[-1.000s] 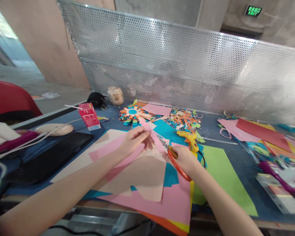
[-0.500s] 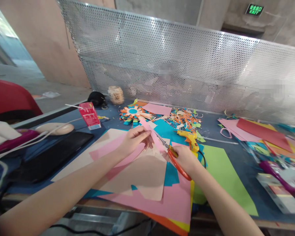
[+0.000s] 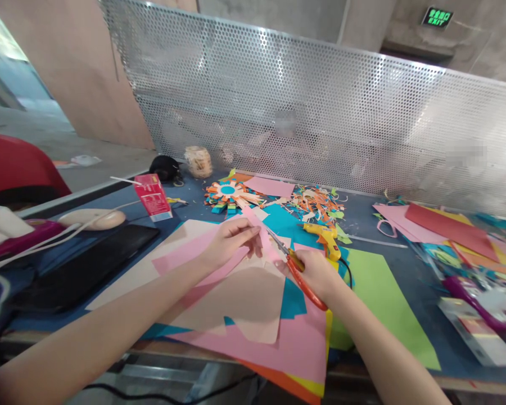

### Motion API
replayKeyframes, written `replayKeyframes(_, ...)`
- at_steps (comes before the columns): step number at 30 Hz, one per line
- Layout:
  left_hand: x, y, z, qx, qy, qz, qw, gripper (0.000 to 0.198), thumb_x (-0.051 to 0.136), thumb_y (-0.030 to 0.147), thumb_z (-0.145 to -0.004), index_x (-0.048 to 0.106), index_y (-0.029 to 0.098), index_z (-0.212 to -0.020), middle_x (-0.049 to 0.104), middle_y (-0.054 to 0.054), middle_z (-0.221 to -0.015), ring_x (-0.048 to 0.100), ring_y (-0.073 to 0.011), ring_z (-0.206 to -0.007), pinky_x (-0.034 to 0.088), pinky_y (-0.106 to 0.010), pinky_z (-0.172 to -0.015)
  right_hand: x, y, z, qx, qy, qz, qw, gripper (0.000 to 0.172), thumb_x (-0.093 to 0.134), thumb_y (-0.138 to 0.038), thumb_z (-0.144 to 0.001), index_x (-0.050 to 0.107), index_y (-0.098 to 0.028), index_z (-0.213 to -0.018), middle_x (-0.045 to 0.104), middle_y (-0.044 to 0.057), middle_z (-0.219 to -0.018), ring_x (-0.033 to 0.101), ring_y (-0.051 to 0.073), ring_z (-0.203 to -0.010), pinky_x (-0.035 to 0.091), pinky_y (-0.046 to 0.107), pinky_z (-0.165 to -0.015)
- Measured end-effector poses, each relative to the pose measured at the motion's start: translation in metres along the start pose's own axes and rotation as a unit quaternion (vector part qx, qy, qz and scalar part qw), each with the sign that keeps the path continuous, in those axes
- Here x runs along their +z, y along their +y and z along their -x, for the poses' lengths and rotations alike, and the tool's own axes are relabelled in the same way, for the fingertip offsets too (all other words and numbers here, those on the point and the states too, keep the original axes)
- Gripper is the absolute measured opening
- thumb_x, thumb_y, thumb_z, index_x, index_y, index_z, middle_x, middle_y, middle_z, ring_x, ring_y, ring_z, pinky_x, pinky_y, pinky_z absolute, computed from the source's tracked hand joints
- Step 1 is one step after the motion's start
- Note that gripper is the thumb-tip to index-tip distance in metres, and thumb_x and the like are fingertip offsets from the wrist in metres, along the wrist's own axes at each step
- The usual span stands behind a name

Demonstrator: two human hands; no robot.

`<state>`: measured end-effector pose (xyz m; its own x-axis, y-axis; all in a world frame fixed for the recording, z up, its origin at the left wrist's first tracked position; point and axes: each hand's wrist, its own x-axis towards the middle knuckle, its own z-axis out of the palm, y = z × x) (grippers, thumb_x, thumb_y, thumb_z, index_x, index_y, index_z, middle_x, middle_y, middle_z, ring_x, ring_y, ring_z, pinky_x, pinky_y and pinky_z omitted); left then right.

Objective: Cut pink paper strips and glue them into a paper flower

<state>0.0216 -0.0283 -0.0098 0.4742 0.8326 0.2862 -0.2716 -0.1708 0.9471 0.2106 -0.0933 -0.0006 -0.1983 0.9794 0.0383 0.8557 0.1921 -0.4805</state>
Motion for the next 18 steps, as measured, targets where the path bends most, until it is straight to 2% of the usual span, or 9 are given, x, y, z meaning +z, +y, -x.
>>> replayKeyframes(10, -0.0002, -0.0003, -0.0003, -0.002, -0.006, 0.014, 1.000, 0.031, 0.063, 0.040, -0.071, 0.051, 0.013, -0.060, 0.062, -0.001, -0.051, 0.062, -0.0136, -0.045, 0.041, -0.019, -0.038, -0.0012, -0.0027, -0.0007, 0.009, -0.002, -0.002, 1.000, 0.045, 0.040, -0.059, -0.076, 0.044, -0.019, -0.056, 0.044, 0.000, -0.054, 0.040, 0.011, -0.051, 0.029, 0.025, -0.048)
replayKeyframes(18, -0.0001, -0.0036, 0.0004, -0.010, -0.028, 0.023, 0.999, 0.033, 0.065, 0.042, -0.071, 0.051, 0.014, -0.061, 0.062, 0.000, -0.050, 0.061, -0.0123, -0.044, 0.040, -0.018, -0.037, 0.0011, 0.0013, 0.0001, 0.000, 0.007, 0.001, 1.000, 0.044, 0.043, -0.057, -0.076, 0.035, -0.020, -0.055, 0.039, -0.003, -0.054, 0.035, 0.010, -0.050, 0.027, 0.023, -0.048)
